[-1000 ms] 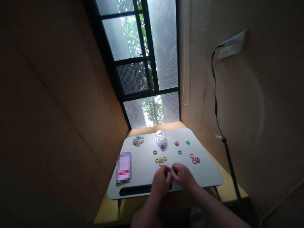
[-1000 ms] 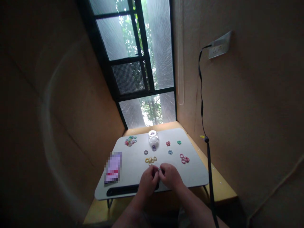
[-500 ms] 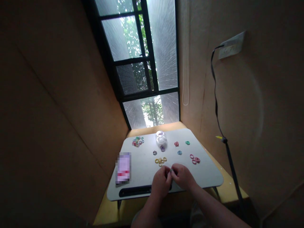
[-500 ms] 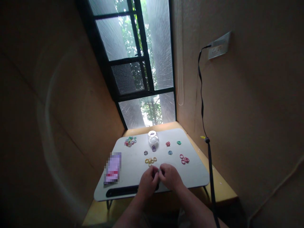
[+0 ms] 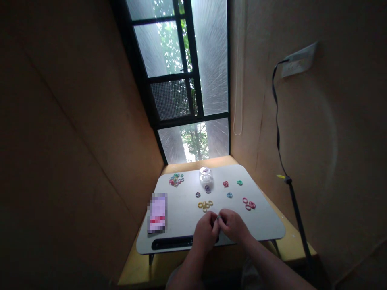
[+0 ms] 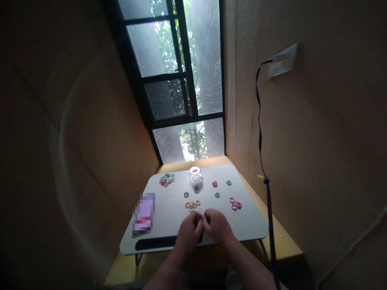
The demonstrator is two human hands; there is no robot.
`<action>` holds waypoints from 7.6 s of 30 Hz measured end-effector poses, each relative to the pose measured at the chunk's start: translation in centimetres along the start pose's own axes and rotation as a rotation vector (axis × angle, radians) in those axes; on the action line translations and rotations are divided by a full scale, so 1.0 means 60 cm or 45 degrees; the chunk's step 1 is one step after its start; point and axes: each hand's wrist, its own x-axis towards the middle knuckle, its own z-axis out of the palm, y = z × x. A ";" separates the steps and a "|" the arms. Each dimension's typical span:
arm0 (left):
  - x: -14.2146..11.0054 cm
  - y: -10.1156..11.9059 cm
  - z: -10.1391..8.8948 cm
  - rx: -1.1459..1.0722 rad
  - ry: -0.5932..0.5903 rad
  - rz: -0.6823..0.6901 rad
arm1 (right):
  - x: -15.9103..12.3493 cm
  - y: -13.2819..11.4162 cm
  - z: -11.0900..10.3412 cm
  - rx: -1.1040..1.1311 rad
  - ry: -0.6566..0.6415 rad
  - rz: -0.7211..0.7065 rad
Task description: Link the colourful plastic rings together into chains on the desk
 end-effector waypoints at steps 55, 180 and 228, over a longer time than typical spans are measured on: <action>0.004 0.007 -0.003 0.025 -0.034 -0.027 | 0.005 -0.005 -0.013 0.044 -0.051 0.015; 0.009 -0.003 0.000 0.004 -0.009 -0.024 | 0.005 -0.004 -0.003 0.027 -0.030 0.032; -0.005 0.005 -0.004 0.019 -0.013 0.002 | -0.001 -0.007 -0.005 -0.003 -0.033 -0.003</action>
